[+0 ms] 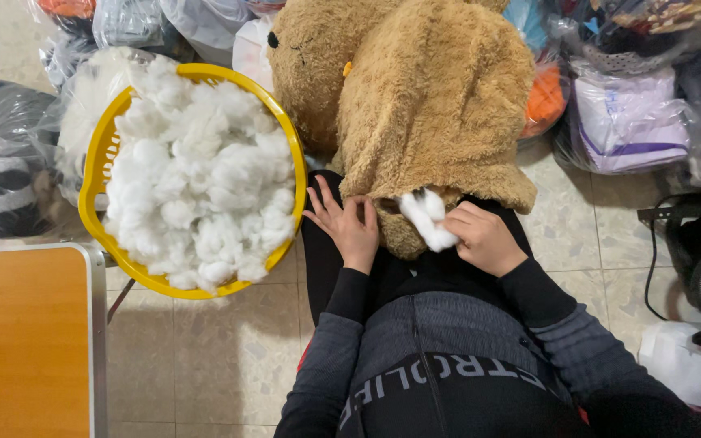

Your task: The person repeatedly takes handfuls of white synthetic stuffing from a yellow basket and pushes them into the opening of a large brown teddy bear held on their lap. The person continues to add stuffing and adjust the bear's shape throughout the clip.

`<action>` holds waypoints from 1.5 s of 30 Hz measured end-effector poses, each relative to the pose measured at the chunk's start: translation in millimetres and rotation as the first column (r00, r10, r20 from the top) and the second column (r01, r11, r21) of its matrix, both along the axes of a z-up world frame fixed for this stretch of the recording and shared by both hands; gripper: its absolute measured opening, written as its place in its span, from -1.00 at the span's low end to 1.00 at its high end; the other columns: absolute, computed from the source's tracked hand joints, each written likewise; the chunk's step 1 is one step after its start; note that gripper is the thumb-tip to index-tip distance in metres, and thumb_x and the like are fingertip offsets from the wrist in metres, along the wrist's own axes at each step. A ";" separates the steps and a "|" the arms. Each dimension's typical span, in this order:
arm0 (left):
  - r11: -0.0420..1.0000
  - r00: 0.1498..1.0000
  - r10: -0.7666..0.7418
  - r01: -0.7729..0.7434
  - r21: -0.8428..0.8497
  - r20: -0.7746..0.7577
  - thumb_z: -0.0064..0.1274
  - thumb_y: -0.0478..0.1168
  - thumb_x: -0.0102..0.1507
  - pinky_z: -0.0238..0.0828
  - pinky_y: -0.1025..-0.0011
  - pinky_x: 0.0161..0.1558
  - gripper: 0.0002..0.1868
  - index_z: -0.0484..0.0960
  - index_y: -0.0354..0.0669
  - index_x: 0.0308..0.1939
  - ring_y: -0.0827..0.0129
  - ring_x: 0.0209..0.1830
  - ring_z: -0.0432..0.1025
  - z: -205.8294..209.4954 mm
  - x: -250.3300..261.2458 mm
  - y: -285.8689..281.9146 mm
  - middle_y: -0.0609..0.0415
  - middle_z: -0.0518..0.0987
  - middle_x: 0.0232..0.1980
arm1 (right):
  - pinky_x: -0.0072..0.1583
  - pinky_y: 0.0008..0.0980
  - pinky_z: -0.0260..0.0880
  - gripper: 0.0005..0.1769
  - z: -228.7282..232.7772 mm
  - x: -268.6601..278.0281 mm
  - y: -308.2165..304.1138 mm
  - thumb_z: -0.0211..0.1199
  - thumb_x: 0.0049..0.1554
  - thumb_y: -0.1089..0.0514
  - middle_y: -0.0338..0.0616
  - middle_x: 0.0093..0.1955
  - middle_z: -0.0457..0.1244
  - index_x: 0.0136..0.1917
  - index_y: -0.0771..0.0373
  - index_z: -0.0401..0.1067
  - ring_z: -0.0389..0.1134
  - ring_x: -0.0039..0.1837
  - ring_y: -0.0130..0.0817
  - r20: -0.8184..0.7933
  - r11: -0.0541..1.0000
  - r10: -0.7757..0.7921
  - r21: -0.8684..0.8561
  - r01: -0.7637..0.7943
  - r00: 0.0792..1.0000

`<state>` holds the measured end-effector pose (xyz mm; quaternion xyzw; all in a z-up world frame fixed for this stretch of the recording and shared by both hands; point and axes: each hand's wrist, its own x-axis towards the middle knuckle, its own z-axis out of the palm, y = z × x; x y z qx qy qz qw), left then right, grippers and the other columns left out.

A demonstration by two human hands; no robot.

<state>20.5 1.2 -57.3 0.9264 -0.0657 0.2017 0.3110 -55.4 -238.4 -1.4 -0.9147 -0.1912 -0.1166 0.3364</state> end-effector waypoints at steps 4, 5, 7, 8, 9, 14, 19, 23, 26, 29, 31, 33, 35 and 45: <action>0.991 0.990 -0.130 0.127 0.047 0.048 0.23 -0.10 0.30 -0.62 -0.35 0.58 -0.86 0.63 -0.01 -0.19 -0.20 0.73 -0.29 6.8 0.5 3.7 -0.19 -0.02 0.70 | 0.02 -0.23 0.41 -0.55 4.5 -1.4 -0.8 0.19 -0.23 0.48 -0.13 -0.08 0.35 -0.03 0.28 0.53 0.37 0.03 -0.12 -0.015 0.998 -0.056 -0.001 0.056 0.998; 0.979 0.975 -0.204 0.202 0.032 0.089 0.25 -0.07 0.31 -0.63 -0.33 0.60 -0.83 0.63 0.00 -0.15 -0.17 0.74 -0.29 9.8 0.1 5.6 -0.18 -0.02 0.70 | 0.01 -0.23 0.41 -0.56 4.9 -1.0 0.4 0.20 -0.21 0.48 -0.12 -0.09 0.35 -0.03 0.29 0.53 0.37 0.02 -0.11 -0.016 0.997 -0.067 0.026 0.067 0.998; 0.936 0.917 -0.352 0.345 0.070 0.186 0.28 0.03 0.31 -0.65 -0.30 0.61 -0.77 0.64 0.04 -0.12 -0.09 0.75 -0.32 14.9 -2.1 5.4 -0.12 -0.02 0.71 | 0.00 -0.23 0.40 -0.59 5.4 -0.5 2.1 0.20 -0.18 0.48 -0.09 -0.09 0.35 -0.03 0.30 0.52 0.37 0.01 -0.10 -0.022 0.993 -0.086 0.081 0.087 0.996; 0.905 0.873 -0.426 0.408 0.123 0.236 0.29 0.09 0.31 -0.66 -0.28 0.61 -0.74 0.64 0.09 -0.13 -0.03 0.76 -0.34 16.2 -5.2 2.7 -0.08 -0.03 0.71 | 0.01 -0.23 0.40 -0.59 5.3 -0.4 2.7 0.19 -0.18 0.48 -0.08 -0.10 0.35 -0.02 0.31 0.52 0.37 0.00 -0.09 -0.024 0.989 -0.101 0.109 0.103 0.995; 0.867 0.821 -0.497 0.464 0.179 0.280 0.30 0.15 0.31 -0.67 -0.26 0.61 -0.71 0.64 0.13 -0.14 0.03 0.76 -0.37 16.5 -7.7 -0.8 -0.03 -0.04 0.72 | 0.01 -0.23 0.40 -0.58 5.2 0.2 2.9 0.18 -0.18 0.48 -0.06 -0.11 0.35 -0.02 0.33 0.52 0.36 0.00 -0.09 -0.027 0.984 -0.115 0.137 0.118 0.993; 0.889 0.938 -0.296 0.202 0.412 0.179 0.25 0.20 0.29 -0.70 -0.45 0.53 -0.60 0.63 -0.01 -0.15 -0.11 0.74 -0.41 4.7 -11.0 -21.1 -0.17 -0.06 0.71 | 0.02 -0.25 0.39 -0.59 4.4 0.7 -1.1 0.16 -0.14 0.49 -0.01 -0.08 0.37 -0.01 0.35 0.55 0.38 -0.01 -0.07 -0.079 0.932 -0.265 0.235 0.276 0.961; 0.897 0.932 -0.312 0.224 0.382 0.186 0.26 0.09 0.24 -0.71 -0.46 0.52 -0.67 0.68 -0.01 -0.11 -0.17 0.73 -0.42 -10.4 -4.0 -31.7 -0.24 -0.07 0.71 | -0.01 -0.25 0.38 -0.67 3.9 -0.5 -9.5 0.25 -0.14 0.46 -0.05 -0.13 0.37 -0.06 0.34 0.55 0.38 -0.05 -0.08 -0.136 0.960 -0.148 0.220 0.176 0.980; 0.914 0.921 -0.329 0.255 0.317 0.207 0.30 -0.15 0.18 -0.80 -0.41 0.54 -0.88 0.63 0.12 -0.38 -0.12 0.75 -0.39 -9.0 9.4 -34.4 -0.07 -0.03 0.72 | 0.02 -0.24 0.41 -0.50 4.9 -0.1 -8.1 0.14 -0.29 0.50 -0.01 -0.08 0.37 -0.02 0.39 0.52 0.38 0.00 -0.02 -0.068 0.978 0.012 0.210 0.002 0.998; 0.914 0.906 -0.369 0.313 0.260 0.207 0.32 -0.23 0.14 -0.83 -0.35 0.56 -0.81 0.61 0.15 -0.47 -0.04 0.75 -0.36 -1.1 10.4 -34.5 0.09 0.01 0.72 | 0.02 -0.24 0.42 -0.51 7.7 1.3 -7.3 0.16 -0.30 0.50 -0.01 -0.07 0.38 -0.03 0.40 0.50 0.38 0.00 -0.04 -0.068 0.971 0.036 0.238 -0.019 0.997; 0.893 0.875 -0.433 0.385 0.231 0.216 0.28 -0.29 0.13 -0.83 -0.29 0.60 -0.84 0.66 0.14 -0.41 0.00 0.76 -0.36 8.6 -0.1 -31.7 0.15 0.03 0.72 | 0.01 -0.24 0.40 -0.57 11.4 1.3 -12.3 0.22 -0.26 0.49 -0.01 -0.10 0.36 -0.05 0.38 0.50 0.39 -0.01 -0.06 -0.080 0.955 0.007 0.296 0.018 0.997; 0.872 0.853 -0.483 0.448 0.198 0.199 0.28 -0.28 0.15 -0.78 -0.27 0.62 -0.89 0.68 0.09 -0.35 0.00 0.76 -0.33 14.1 -14.3 -29.0 0.14 0.08 0.71 | -0.01 -0.25 0.38 -0.65 12.6 -1.5 -19.0 0.29 -0.21 0.48 -0.04 -0.15 0.34 -0.09 0.36 0.51 0.38 -0.04 -0.09 -0.168 0.943 -0.036 0.322 0.089 0.985; 0.847 0.832 -0.529 0.510 0.149 0.164 0.29 -0.23 0.17 -0.70 -0.26 0.65 -0.91 0.67 0.00 -0.32 0.00 0.76 -0.25 18.9 -29.1 -27.1 0.14 0.15 0.67 | 0.01 -0.27 0.40 -0.67 11.1 -3.2 -22.5 0.26 -0.15 0.49 -0.06 -0.12 0.34 -0.07 0.35 0.49 0.40 -0.03 -0.11 -0.161 0.922 -0.058 0.370 0.115 0.985; 0.834 0.815 -0.551 0.538 0.120 0.177 0.33 -0.11 0.20 -0.61 -0.26 0.65 -0.80 0.65 -0.07 -0.26 0.02 0.73 -0.20 23.1 -33.6 -23.4 0.19 0.22 0.63 | 0.01 -0.28 0.40 -0.67 9.2 -4.7 -23.2 0.25 -0.14 0.49 -0.06 -0.11 0.34 -0.06 0.35 0.49 0.41 -0.03 -0.12 -0.177 0.914 -0.050 0.388 0.116 0.983; 0.666 0.672 -0.740 0.725 0.175 0.030 0.21 -0.39 0.04 -0.49 -0.23 0.67 -0.59 0.71 -0.07 -0.01 0.26 0.62 0.13 36.4 -29.5 -11.3 0.32 0.60 0.23 | 0.07 -0.25 0.41 -0.51 27.6 -3.7 -21.0 0.13 -0.30 0.51 0.00 -0.05 0.36 -0.06 0.33 0.52 0.41 0.06 -0.02 -0.358 0.911 0.329 0.363 -0.194 0.874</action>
